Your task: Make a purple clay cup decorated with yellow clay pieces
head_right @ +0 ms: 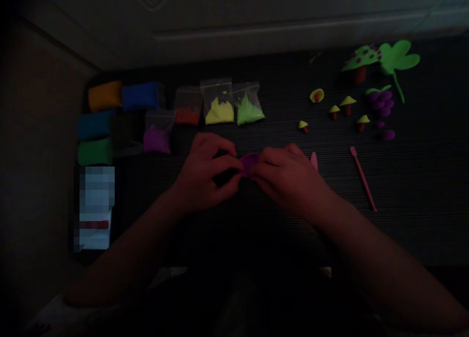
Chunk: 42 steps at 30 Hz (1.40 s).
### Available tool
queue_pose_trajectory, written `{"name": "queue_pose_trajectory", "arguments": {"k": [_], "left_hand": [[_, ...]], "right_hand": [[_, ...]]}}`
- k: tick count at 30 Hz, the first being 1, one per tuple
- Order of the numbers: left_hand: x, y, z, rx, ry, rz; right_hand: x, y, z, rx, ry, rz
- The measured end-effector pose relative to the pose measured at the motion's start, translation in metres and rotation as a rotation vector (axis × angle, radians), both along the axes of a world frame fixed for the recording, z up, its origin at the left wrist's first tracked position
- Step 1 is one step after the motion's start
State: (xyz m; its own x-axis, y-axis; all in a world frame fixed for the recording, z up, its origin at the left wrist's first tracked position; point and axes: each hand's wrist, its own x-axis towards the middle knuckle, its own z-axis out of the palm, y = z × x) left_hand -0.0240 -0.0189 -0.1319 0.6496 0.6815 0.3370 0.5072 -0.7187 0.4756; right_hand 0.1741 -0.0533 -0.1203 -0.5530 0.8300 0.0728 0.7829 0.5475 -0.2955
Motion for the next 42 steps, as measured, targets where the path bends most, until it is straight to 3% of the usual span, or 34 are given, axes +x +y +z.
{"name": "queue_pose_trajectory", "arguments": {"k": [3,29,42], "left_hand": [[-0.001,-0.001,0.001,0.005,0.048,-0.051],[0.001,0.003,-0.011,0.066,0.041,-0.072],[-0.001,0.004,-0.01,0.008,0.021,-0.063]], "right_hand": [[-0.001,0.001,-0.002,-0.02,0.022,-0.021],[-0.001,0.004,-0.005,-0.053,0.046,-0.063],[0.0,0.005,-0.005,-0.082,0.086,-0.096]]}}
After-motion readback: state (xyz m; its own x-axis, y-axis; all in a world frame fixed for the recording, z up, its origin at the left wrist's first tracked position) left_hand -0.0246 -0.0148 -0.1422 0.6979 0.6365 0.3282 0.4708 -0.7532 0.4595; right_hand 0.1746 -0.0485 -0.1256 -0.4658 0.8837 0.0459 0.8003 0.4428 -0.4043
